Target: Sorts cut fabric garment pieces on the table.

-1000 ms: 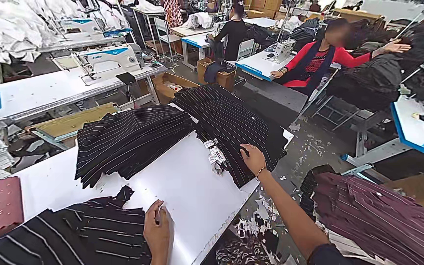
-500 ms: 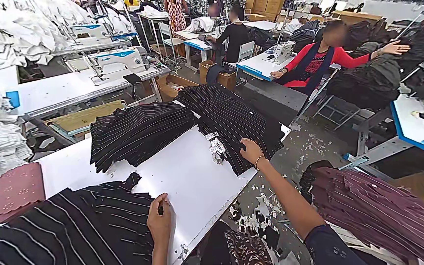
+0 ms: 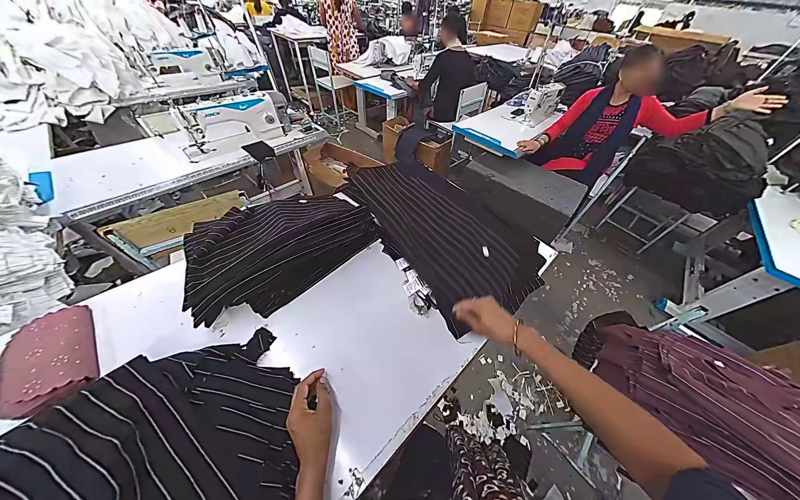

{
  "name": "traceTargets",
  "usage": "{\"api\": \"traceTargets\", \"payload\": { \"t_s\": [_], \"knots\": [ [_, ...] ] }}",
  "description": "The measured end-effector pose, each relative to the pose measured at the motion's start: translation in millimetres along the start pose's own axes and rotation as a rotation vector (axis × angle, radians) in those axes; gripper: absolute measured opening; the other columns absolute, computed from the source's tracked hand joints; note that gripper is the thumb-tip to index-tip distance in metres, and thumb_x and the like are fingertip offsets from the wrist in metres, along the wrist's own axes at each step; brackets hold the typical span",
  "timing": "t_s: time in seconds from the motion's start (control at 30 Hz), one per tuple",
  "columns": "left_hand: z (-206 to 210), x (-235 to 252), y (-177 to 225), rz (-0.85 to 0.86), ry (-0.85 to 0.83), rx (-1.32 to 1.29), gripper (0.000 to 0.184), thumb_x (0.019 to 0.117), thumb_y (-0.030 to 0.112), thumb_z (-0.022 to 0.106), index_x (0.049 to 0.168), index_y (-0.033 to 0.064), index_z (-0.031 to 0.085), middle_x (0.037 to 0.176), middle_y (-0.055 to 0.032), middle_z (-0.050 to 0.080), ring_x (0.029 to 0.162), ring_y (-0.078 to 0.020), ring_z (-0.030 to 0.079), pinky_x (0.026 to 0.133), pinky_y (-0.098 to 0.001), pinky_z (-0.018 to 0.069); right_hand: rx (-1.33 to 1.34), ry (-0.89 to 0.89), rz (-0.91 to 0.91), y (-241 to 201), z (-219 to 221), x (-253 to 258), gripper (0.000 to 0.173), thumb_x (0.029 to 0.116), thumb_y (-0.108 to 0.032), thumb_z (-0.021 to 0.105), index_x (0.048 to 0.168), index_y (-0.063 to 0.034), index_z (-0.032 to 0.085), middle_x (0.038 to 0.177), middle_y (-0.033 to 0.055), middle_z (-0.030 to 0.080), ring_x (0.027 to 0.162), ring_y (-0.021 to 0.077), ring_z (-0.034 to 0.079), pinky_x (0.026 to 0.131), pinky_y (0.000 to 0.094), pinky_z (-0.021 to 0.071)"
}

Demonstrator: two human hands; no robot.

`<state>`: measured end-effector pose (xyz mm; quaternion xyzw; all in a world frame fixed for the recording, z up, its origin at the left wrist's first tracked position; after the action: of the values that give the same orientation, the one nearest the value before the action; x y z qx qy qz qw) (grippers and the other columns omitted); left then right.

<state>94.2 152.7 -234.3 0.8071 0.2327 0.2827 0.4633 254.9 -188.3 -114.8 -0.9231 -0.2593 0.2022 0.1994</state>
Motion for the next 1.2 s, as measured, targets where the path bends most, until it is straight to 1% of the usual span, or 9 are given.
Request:
{"api": "traceTargets", "payload": {
  "t_s": [0.1, 0.2, 0.3, 0.4, 0.53, 0.7, 0.87, 1.07, 1.2],
  "knots": [
    [16, 9, 15, -0.008, -0.056, -0.081, 0.031, 0.0997, 0.014, 0.06, 0.12, -0.0078, 0.067, 0.119, -0.0251, 0.069, 0.108, -0.0352, 0.069, 0.095, -0.0503, 0.0545, 0.223, -0.323, -0.354, -83, 95, -59, 0.024, 0.1029, -0.01, 0.057, 0.114, 0.0017, 0.075, 0.108, 0.0186, 0.076, 0.103, 0.0313, 0.073, 0.098, 0.0521, 0.0535],
    [50, 21, 84, 0.242, -0.184, -0.136, 0.037, 0.0984, 0.018, 0.06, 0.123, -0.0083, 0.066, 0.131, -0.0261, 0.064, 0.127, -0.041, 0.059, 0.107, -0.056, 0.0455, 0.423, -0.659, -0.497, -137, 176, -91, 0.025, 0.1035, -0.011, 0.057, 0.116, 0.0032, 0.074, 0.11, 0.0223, 0.073, 0.106, 0.0334, 0.07, 0.099, 0.0506, 0.0497],
    [120, 8, 132, 0.407, -0.544, -0.048, 0.043, 0.0999, 0.029, 0.059, 0.134, 0.0043, 0.065, 0.145, -0.0163, 0.058, 0.139, -0.0339, 0.05, 0.117, -0.0542, 0.0366, 0.445, -0.737, -0.533, -152, 199, -87, 0.028, 0.1049, -0.02, 0.057, 0.116, -0.0003, 0.074, 0.112, 0.0211, 0.072, 0.108, 0.033, 0.068, 0.099, 0.0506, 0.0492],
    [179, -11, 120, 0.322, -0.887, 0.28, 0.061, 0.1032, 0.043, 0.053, 0.154, 0.0098, 0.046, 0.162, -0.0144, 0.038, 0.153, -0.031, 0.031, 0.125, -0.0537, 0.0196, 0.433, -0.778, -0.555, -158, 196, -85, 0.028, 0.103, -0.02, 0.06, 0.117, 0.0011, 0.073, 0.114, 0.0221, 0.071, 0.11, 0.0337, 0.068, 0.1, 0.0505, 0.0486],
    [167, -30, 96, 0.34, -0.868, 0.533, 0.048, 0.1052, 0.043, 0.048, 0.133, 0.007, 0.064, 0.147, -0.0152, 0.056, 0.142, -0.0344, 0.045, 0.116, -0.0539, 0.0332, 0.367, -0.608, -0.467, -140, 162, -62, 0.027, 0.1036, -0.016, 0.059, 0.12, -0.0004, 0.073, 0.118, 0.0194, 0.072, 0.112, 0.0318, 0.069, 0.104, 0.0506, 0.0488],
    [74, -87, 77, 0.352, -0.847, 0.602, 0.04, 0.1027, 0.037, 0.054, 0.104, 0.0017, 0.072, 0.106, -0.0181, 0.072, 0.106, -0.0374, 0.068, 0.087, -0.0548, 0.052, 0.256, -0.299, -0.12, -90, 112, -19, 0.034, 0.1068, -0.025, 0.051, 0.13, -0.0071, 0.068, 0.124, 0.0159, 0.069, 0.115, 0.0278, 0.066, 0.106, 0.0451, 0.0482],
    [22, -114, 53, -0.144, -1.176, 0.435, 0.052, 0.1055, 0.049, 0.047, 0.107, 0.0027, 0.07, 0.092, -0.0198, 0.07, 0.091, -0.0372, 0.069, 0.084, -0.0588, 0.0516, 0.211, -0.102, 0.069, -54, 98, 16, 0.039, 0.107, -0.021, 0.05, 0.14, -0.0031, 0.059, 0.134, 0.0183, 0.064, 0.123, 0.0293, 0.063, 0.11, 0.0429, 0.0467],
    [47, -51, 55, -0.152, -0.708, 0.152, 0.031, 0.1021, 0.024, 0.059, 0.118, -0.0015, 0.066, 0.099, -0.0161, 0.068, 0.088, -0.0258, 0.067, 0.086, -0.0423, 0.0547, 0.112, -0.067, 0.157, -60, 110, 96, 0.056, 0.1044, -0.03, 0.058, 0.149, 0.0018, 0.047, 0.145, 0.0264, 0.051, 0.131, 0.0372, 0.055, 0.112, 0.0475, 0.0436],
    [53, -43, 47, -0.245, -0.509, 0.118, 0.037, 0.1003, 0.023, 0.063, 0.127, -0.003, 0.06, 0.097, -0.0148, 0.066, 0.083, -0.0243, 0.065, 0.081, -0.0397, 0.0542, 0.061, -0.218, 0.116, -76, 129, 102, 0.036, 0.1007, -0.031, 0.064, 0.123, -0.0034, 0.068, 0.126, 0.0211, 0.063, 0.126, 0.0363, 0.056, 0.108, 0.0506, 0.0435]
  ]
}}
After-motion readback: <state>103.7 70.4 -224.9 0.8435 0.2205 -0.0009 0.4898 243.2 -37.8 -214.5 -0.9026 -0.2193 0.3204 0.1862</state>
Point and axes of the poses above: each hand's wrist, its own x-axis towards the middle knuckle, its own z-axis out of the palm, y = z × x, the point moved 8 cm from there along x, towards the middle knuckle
